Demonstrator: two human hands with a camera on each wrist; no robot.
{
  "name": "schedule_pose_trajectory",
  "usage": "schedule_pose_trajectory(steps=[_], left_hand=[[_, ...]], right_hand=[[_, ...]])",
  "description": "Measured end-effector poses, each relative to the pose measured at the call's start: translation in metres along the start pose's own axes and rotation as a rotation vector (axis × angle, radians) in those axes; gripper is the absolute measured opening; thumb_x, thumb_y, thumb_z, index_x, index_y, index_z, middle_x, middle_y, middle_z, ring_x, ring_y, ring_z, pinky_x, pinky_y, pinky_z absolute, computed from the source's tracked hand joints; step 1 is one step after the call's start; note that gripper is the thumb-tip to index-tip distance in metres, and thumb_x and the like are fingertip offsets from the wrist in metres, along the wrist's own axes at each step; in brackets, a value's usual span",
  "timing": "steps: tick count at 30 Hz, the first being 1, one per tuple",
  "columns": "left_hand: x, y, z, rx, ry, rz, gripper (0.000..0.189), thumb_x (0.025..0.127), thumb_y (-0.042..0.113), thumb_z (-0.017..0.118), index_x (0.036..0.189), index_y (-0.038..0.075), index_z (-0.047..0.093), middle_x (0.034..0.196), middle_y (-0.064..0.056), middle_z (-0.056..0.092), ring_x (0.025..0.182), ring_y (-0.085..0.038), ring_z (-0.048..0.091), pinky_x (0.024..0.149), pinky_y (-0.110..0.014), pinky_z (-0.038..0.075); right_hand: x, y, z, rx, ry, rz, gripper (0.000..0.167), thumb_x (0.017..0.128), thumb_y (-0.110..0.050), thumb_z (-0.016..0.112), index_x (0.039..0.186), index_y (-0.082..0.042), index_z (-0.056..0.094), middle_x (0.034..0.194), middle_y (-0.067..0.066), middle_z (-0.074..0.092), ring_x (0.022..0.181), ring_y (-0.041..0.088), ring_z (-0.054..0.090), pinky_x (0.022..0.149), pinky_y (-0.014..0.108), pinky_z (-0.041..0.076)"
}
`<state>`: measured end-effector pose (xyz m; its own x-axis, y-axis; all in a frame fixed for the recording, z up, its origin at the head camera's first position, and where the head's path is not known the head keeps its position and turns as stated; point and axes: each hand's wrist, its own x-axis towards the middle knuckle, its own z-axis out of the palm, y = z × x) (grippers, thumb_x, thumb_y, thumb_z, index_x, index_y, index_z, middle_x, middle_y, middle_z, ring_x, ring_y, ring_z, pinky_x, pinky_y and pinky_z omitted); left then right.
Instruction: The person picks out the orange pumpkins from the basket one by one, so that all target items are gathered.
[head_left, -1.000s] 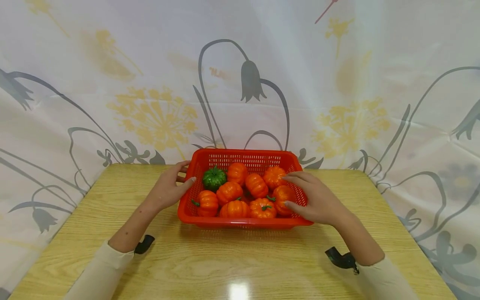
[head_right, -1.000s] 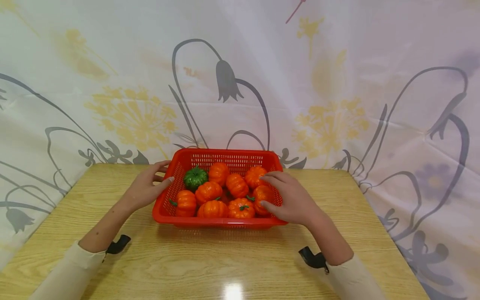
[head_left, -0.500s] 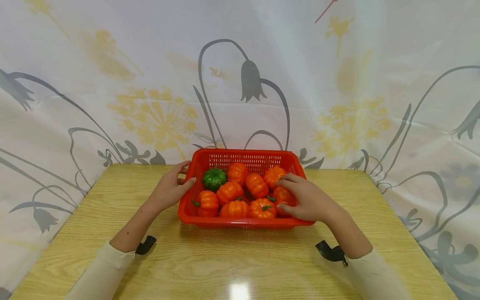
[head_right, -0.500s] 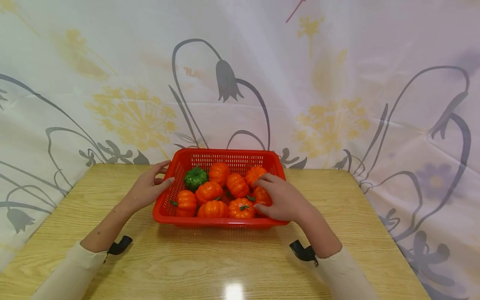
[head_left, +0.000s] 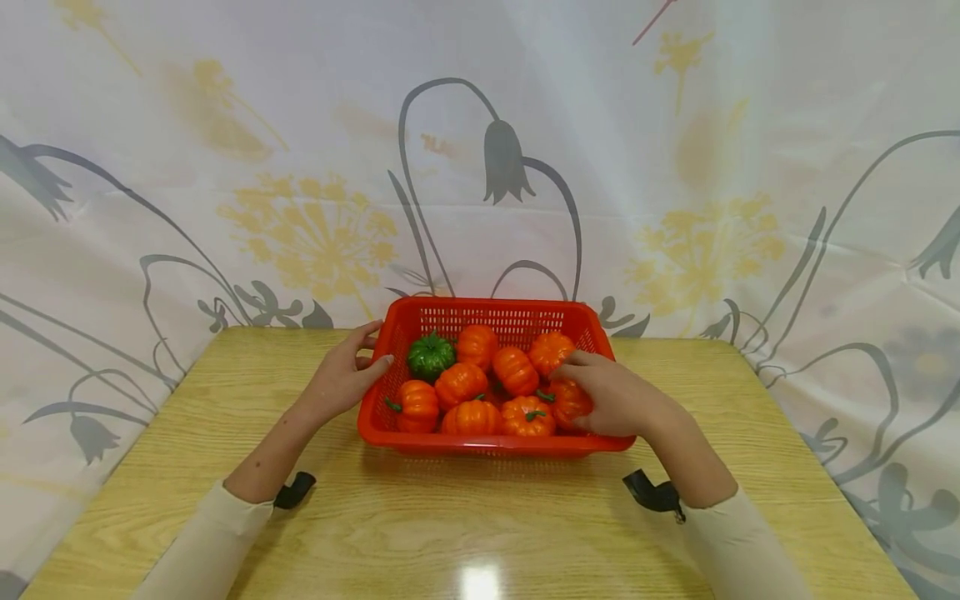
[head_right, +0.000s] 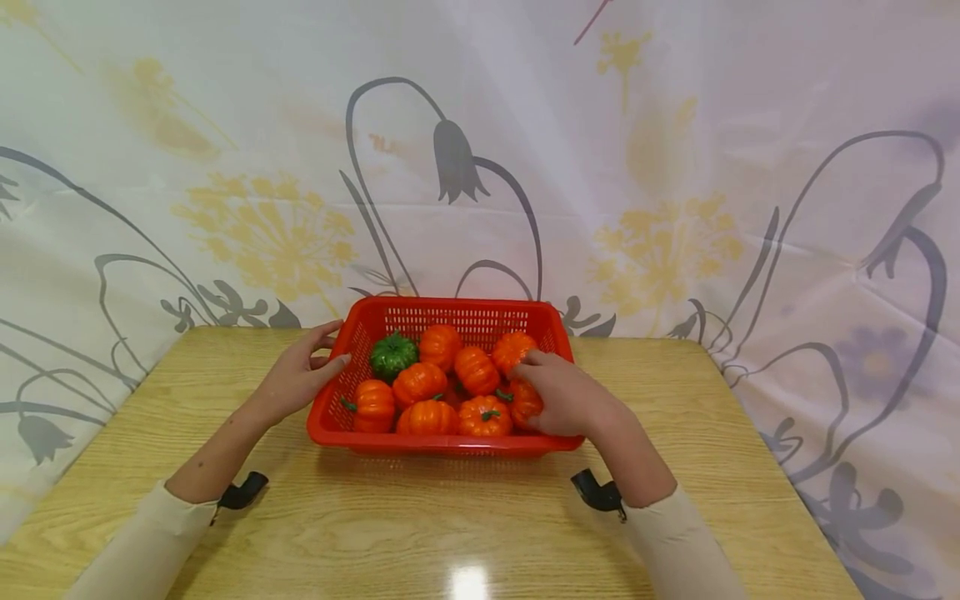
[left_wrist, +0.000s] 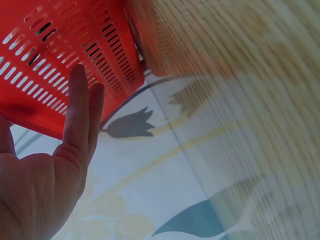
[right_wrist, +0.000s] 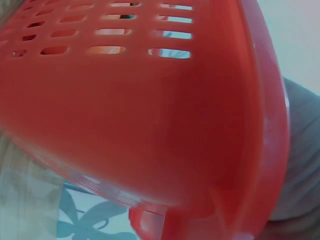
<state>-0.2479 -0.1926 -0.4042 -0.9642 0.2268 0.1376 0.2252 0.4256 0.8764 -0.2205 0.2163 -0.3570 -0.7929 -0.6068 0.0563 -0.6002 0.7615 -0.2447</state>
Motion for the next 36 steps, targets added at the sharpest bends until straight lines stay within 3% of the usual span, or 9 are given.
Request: schedule_pose_trajectory(steps=[9,20,36], left_hand=[[0.0,-0.001,0.001,-0.014,-0.001,-0.008,0.067,0.107,0.016,0.063,0.165,0.004,0.032,0.143,-0.03,0.057,0.117,-0.045,0.07,0.082,-0.048,0.066],[0.0,-0.001,0.0,-0.028,-0.005,-0.003,0.068,0.108,0.018,0.062,0.166,0.005,0.03,0.145,-0.03,0.055,0.119,-0.045,0.069,0.082,-0.047,0.066],[-0.001,0.0,0.0,-0.033,-0.004,-0.001,0.068,0.108,0.017,0.062,0.166,0.003,0.029,0.144,-0.031,0.056,0.118,-0.045,0.069,0.081,-0.047,0.066]], right_hand=[[0.001,-0.001,0.006,-0.054,-0.001,0.026,0.049,0.081,-0.007,0.089,0.128,-0.006,0.072,0.128,0.012,0.064,0.12,0.036,0.062,0.107,0.057,0.053],[0.0,-0.001,0.004,-0.057,0.022,-0.01,0.048,0.079,-0.006,0.09,0.124,-0.006,0.073,0.125,0.01,0.065,0.119,0.035,0.063,0.107,0.057,0.053],[-0.01,0.004,-0.01,0.023,0.061,-0.009,0.058,0.077,-0.004,0.089,0.131,-0.007,0.071,0.132,0.011,0.064,0.121,0.037,0.063,0.106,0.058,0.053]])
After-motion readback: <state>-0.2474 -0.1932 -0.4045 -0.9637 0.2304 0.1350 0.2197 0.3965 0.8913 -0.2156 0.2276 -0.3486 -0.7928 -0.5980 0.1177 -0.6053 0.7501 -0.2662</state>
